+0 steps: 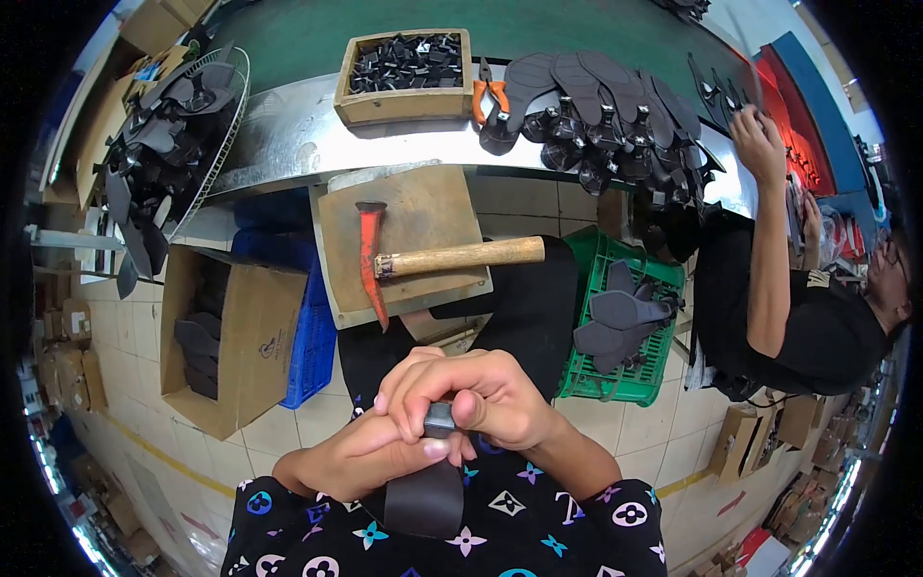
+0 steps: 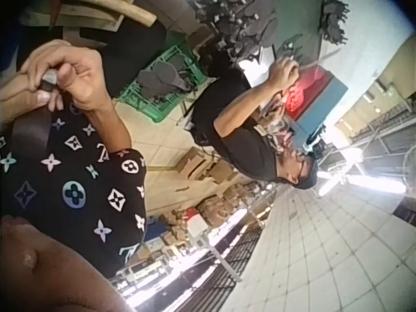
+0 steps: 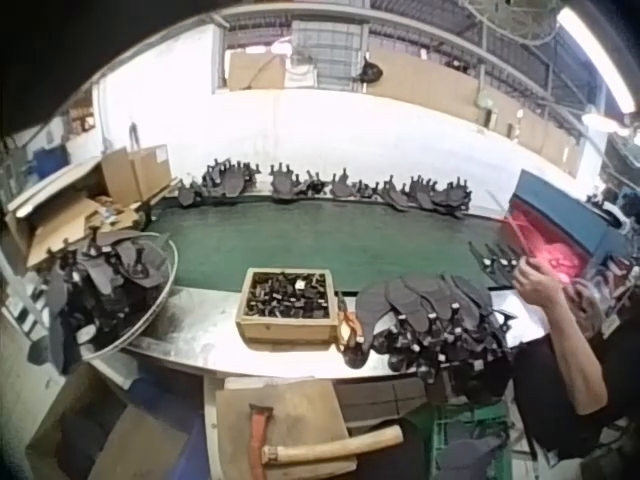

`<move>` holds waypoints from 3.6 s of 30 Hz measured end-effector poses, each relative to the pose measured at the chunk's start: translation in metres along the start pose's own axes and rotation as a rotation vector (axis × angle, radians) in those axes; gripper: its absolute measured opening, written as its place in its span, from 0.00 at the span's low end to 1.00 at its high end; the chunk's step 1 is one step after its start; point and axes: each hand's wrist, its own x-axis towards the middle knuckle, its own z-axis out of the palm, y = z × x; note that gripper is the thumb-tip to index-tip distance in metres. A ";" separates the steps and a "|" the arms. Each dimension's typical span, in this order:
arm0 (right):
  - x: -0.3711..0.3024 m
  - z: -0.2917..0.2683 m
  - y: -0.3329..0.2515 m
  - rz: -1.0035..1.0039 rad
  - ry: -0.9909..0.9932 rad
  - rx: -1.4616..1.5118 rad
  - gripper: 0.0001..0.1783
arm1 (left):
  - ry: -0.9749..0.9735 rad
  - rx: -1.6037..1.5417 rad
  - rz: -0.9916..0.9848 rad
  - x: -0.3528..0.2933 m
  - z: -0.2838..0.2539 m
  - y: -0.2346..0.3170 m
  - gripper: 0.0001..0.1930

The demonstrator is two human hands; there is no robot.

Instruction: Processing shoe components using a hammer and manual assembly at a factory workbench.

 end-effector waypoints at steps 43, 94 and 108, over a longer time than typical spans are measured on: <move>-0.030 -0.042 -0.020 -0.189 0.583 -1.213 0.07 | 0.176 0.340 -0.024 -0.008 -0.029 -0.012 0.21; 0.075 -0.001 -0.104 -0.316 -0.234 -0.335 0.30 | 0.823 0.939 1.370 0.065 -0.057 0.034 0.34; -0.117 -0.121 0.041 0.054 0.641 -1.726 0.10 | 1.037 0.700 0.671 0.059 -0.089 0.021 0.13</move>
